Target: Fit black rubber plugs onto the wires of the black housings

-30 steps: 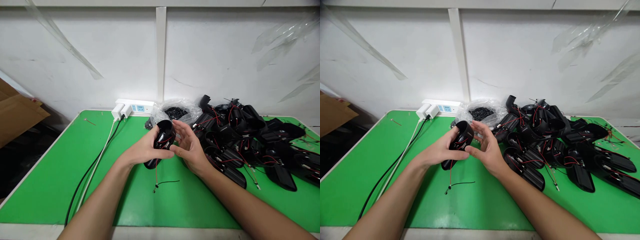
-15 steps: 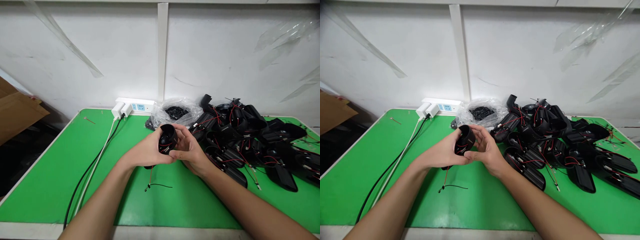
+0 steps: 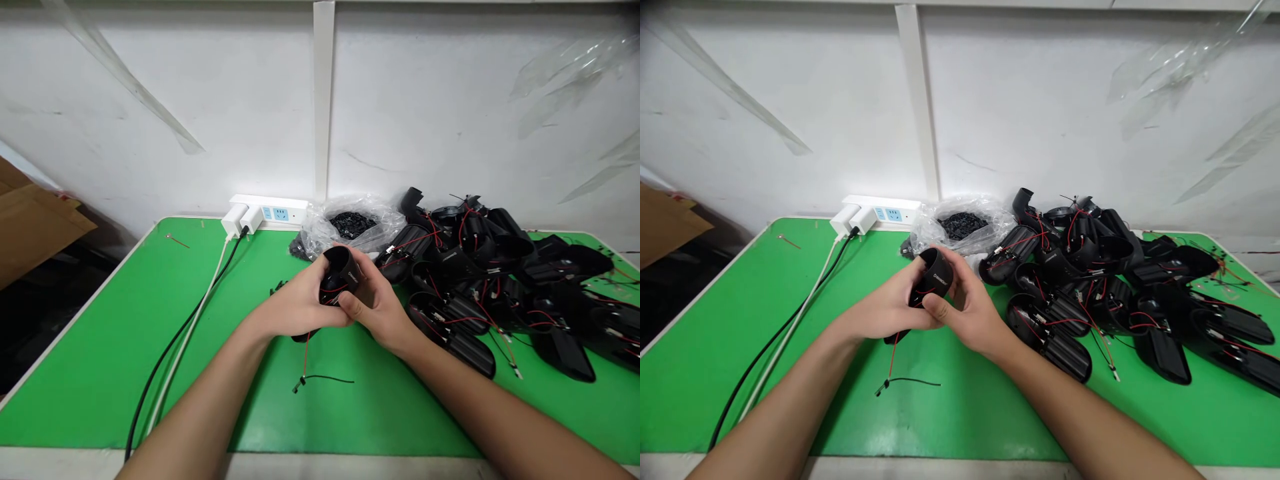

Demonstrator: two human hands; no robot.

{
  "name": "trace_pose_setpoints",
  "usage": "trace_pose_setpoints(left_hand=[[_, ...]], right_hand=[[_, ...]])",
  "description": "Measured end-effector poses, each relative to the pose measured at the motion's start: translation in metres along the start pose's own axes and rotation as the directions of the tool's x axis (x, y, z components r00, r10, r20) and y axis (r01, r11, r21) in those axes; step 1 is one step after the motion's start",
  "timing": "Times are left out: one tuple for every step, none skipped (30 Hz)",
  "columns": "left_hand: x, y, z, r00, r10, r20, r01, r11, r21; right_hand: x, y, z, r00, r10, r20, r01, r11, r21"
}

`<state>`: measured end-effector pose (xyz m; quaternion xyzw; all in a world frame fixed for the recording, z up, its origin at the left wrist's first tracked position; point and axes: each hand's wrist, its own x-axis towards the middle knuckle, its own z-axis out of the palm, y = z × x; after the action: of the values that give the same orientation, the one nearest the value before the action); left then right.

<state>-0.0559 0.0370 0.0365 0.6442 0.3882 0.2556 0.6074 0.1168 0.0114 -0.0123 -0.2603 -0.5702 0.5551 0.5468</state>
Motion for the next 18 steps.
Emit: trace_pose_setpoints(left_hand=[[0.0003,0.0003,0.0007,1.000,-0.010,0.004,0.010,1.000,-0.029],[0.0005,0.0005,0.0012,1.000,-0.019,0.011,0.020,0.998,-0.056],[0.0007,0.0007,0.0015,1.000,-0.025,0.018,0.026,0.997,-0.077],[0.0009,0.0009,0.0015,0.999,-0.028,0.026,0.030,0.996,-0.090],[0.0010,0.0009,0.0014,0.999,-0.031,0.034,0.035,0.995,-0.096],[0.0011,0.0008,0.0011,0.998,-0.037,0.042,0.041,0.994,-0.097],[0.0011,0.0006,0.0008,0.998,-0.045,0.050,0.050,0.994,-0.094],[0.0010,0.0003,0.0005,0.997,-0.051,0.055,0.056,0.995,-0.087],[0.0010,-0.0003,0.0003,0.997,-0.053,0.058,0.057,0.995,-0.078],[0.0010,-0.0010,0.0004,0.997,-0.049,0.059,0.053,0.996,-0.075],[0.0010,-0.0018,0.0007,0.997,-0.043,0.057,0.048,0.996,-0.077],[0.0011,-0.0028,0.0012,0.998,-0.040,0.053,0.044,0.996,-0.078],[0.0014,-0.0037,0.0020,0.998,-0.038,0.046,0.041,0.996,-0.079],[0.0017,-0.0046,0.0029,0.999,-0.039,0.036,0.042,0.996,-0.081],[0.0020,-0.0054,0.0039,0.999,-0.044,0.026,0.046,0.996,-0.082],[0.0024,-0.0061,0.0049,0.999,-0.048,0.016,0.049,0.995,-0.083],[0.0028,-0.0066,0.0058,0.999,-0.049,0.007,0.049,0.995,-0.083],[0.0032,-0.0070,0.0064,0.999,-0.047,-0.001,0.046,0.995,-0.087]], right_hand=[[-0.0003,0.0004,0.0003,1.000,-0.007,-0.008,0.007,1.000,-0.006],[-0.0007,0.0011,0.0006,1.000,-0.008,-0.016,0.008,1.000,-0.006],[-0.0011,0.0019,0.0007,1.000,-0.005,-0.022,0.005,1.000,0.000],[-0.0014,0.0027,0.0008,1.000,0.001,-0.025,0.000,1.000,0.009],[-0.0017,0.0035,0.0008,1.000,0.005,-0.027,-0.004,1.000,0.021],[-0.0017,0.0040,0.0008,1.000,0.009,-0.028,-0.008,0.999,0.035],[-0.0016,0.0042,0.0007,1.000,0.011,-0.025,-0.010,0.999,0.046],[-0.0013,0.0043,0.0004,1.000,0.013,-0.022,-0.012,0.999,0.052],[-0.0010,0.0043,0.0001,1.000,0.014,-0.019,-0.013,0.999,0.050],[-0.0006,0.0042,-0.0003,1.000,0.013,-0.019,-0.012,0.999,0.045],[-0.0003,0.0042,-0.0007,1.000,0.013,-0.019,-0.012,0.999,0.039],[-0.0002,0.0044,-0.0012,1.000,0.018,-0.022,-0.017,0.999,0.035],[-0.0002,0.0047,-0.0016,0.999,0.027,-0.029,-0.026,0.999,0.035],[-0.0004,0.0051,-0.0018,0.998,0.040,-0.041,-0.039,0.999,0.038],[-0.0008,0.0056,-0.0019,0.997,0.054,-0.054,-0.052,0.998,0.040],[-0.0013,0.0059,-0.0018,0.996,0.068,-0.066,-0.065,0.997,0.039],[-0.0018,0.0060,-0.0015,0.994,0.077,-0.078,-0.074,0.997,0.033],[-0.0023,0.0060,-0.0011,0.993,0.079,-0.088,-0.077,0.997,0.025]])
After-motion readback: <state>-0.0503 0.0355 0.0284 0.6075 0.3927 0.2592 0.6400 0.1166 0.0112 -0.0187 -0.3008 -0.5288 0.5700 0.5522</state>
